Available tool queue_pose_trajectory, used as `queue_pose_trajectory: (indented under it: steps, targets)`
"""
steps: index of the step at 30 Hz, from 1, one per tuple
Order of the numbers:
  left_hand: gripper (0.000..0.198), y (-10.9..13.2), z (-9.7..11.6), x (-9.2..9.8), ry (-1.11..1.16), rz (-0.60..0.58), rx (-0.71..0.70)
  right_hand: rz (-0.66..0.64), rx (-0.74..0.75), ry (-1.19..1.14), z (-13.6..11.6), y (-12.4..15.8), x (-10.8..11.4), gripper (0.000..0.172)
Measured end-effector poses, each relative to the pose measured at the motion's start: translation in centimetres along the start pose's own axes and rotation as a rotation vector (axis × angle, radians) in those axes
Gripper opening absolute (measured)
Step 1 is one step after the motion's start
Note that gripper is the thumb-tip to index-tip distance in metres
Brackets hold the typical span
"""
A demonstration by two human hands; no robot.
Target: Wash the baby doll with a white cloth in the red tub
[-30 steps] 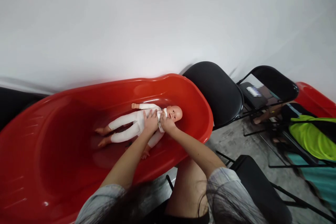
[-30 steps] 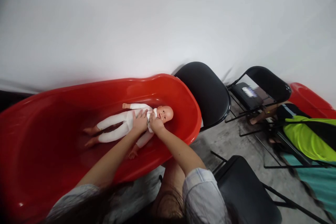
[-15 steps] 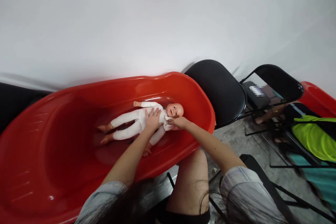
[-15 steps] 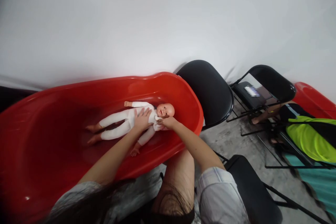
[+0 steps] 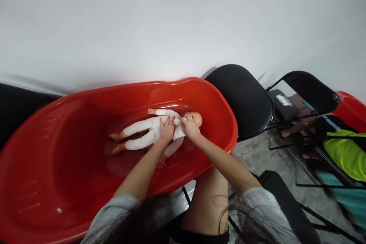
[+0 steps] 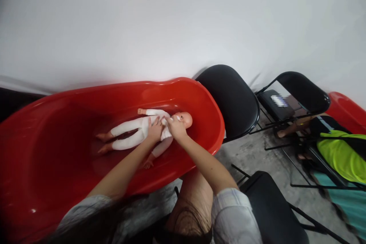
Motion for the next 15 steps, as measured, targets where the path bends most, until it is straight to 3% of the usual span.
queue_pose_trajectory:
  steps: [3,6,9,12,15]
  targets:
    - [0.074,-0.1,0.1,-0.1,-0.004,-0.007,0.021,0.044,-0.090,0.035,-1.5,-1.8,-0.3,0.061]
    - [0.061,-0.1,0.4,-0.1,-0.020,-0.019,0.023,-0.036,-0.126,-0.056,-2.3,-3.3,-2.5,0.065]
    - [0.062,-0.1,0.6,-0.2,-0.022,-0.025,0.019,-0.029,-0.150,-0.201,-2.1,-3.6,-4.1,0.064]
    - [0.060,-0.2,0.7,-0.5,-0.026,-0.015,0.007,-0.002,-0.198,-0.266,-1.4,-3.2,-4.2,0.064]
    - [0.069,-0.4,0.9,-0.7,0.007,0.010,-0.005,-0.080,-0.223,-0.265,-0.6,-2.8,-3.6,0.065]
Point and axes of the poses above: each hand's wrist, its own y-axis away from the middle knuckle, its own x-axis out of the back of the hand, z = x × y, the point moved 6 cm from there along -y, towards the middle knuckle, and after that the axes turned 4 degrees about y, right-handed, at the moved point
